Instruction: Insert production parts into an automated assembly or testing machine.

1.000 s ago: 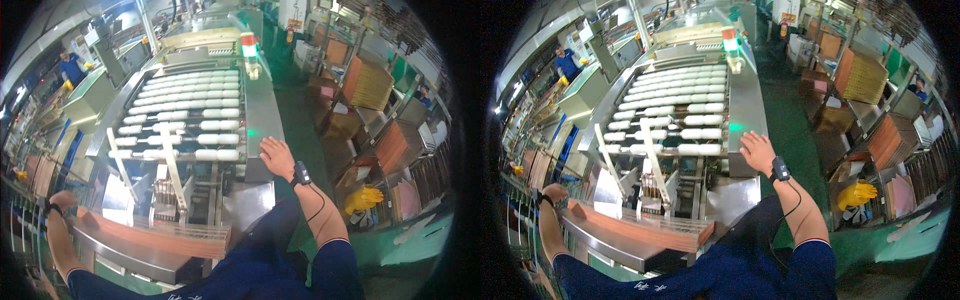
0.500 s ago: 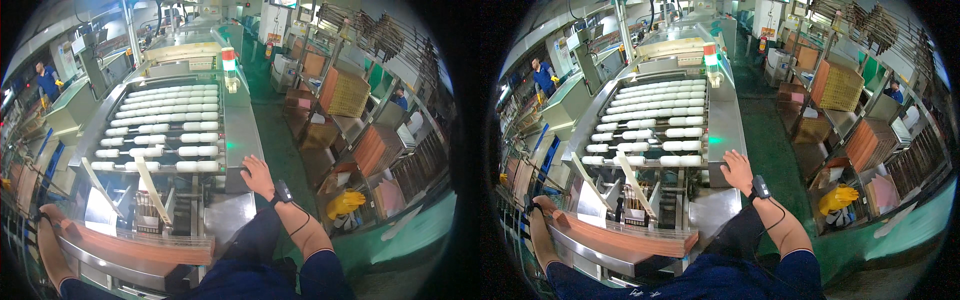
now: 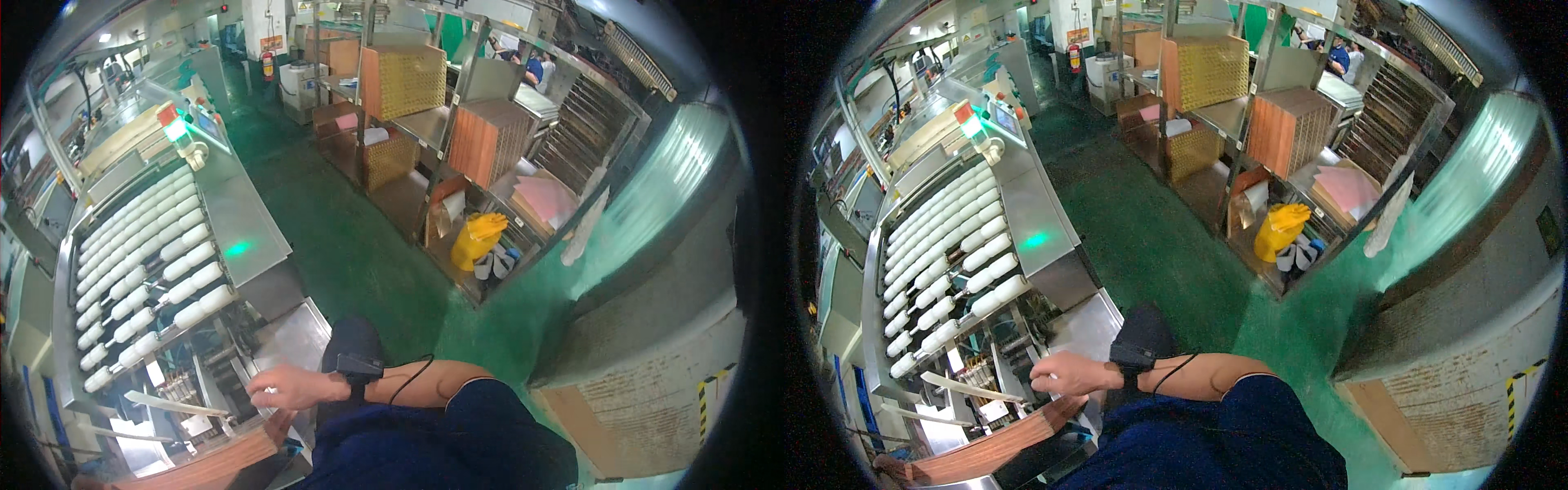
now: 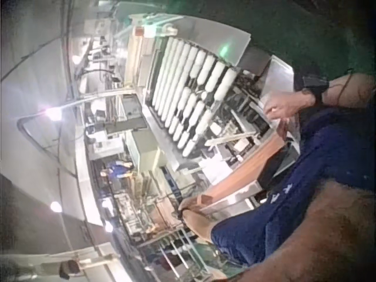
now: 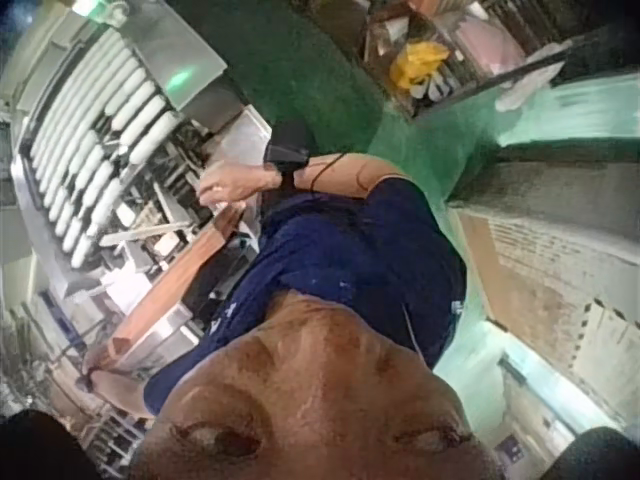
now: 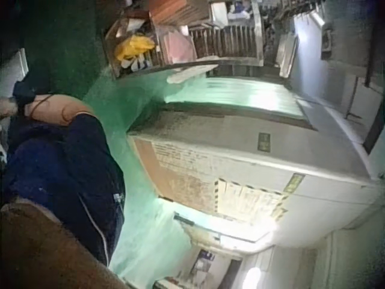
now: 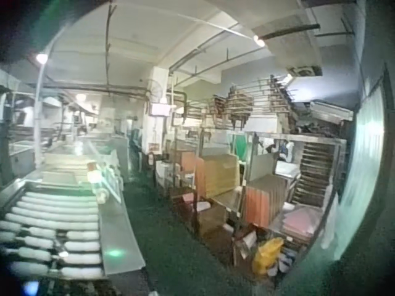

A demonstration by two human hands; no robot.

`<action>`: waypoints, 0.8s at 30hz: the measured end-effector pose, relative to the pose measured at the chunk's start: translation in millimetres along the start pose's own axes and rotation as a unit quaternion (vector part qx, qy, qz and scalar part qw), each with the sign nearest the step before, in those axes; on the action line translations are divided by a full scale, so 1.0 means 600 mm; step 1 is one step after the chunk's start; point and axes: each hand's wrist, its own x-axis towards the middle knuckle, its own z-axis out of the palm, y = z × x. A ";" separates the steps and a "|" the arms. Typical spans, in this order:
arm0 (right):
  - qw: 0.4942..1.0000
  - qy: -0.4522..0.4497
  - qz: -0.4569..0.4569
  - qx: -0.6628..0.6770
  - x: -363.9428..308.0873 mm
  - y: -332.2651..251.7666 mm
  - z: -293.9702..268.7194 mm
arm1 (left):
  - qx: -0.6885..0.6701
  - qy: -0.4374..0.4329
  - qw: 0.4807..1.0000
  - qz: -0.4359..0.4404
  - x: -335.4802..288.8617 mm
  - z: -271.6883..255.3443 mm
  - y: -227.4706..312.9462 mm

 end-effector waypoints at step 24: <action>0.983 -0.067 0.062 0.159 0.078 -0.094 0.112 | 0.101 -0.073 0.974 -0.191 -0.093 0.055 -0.101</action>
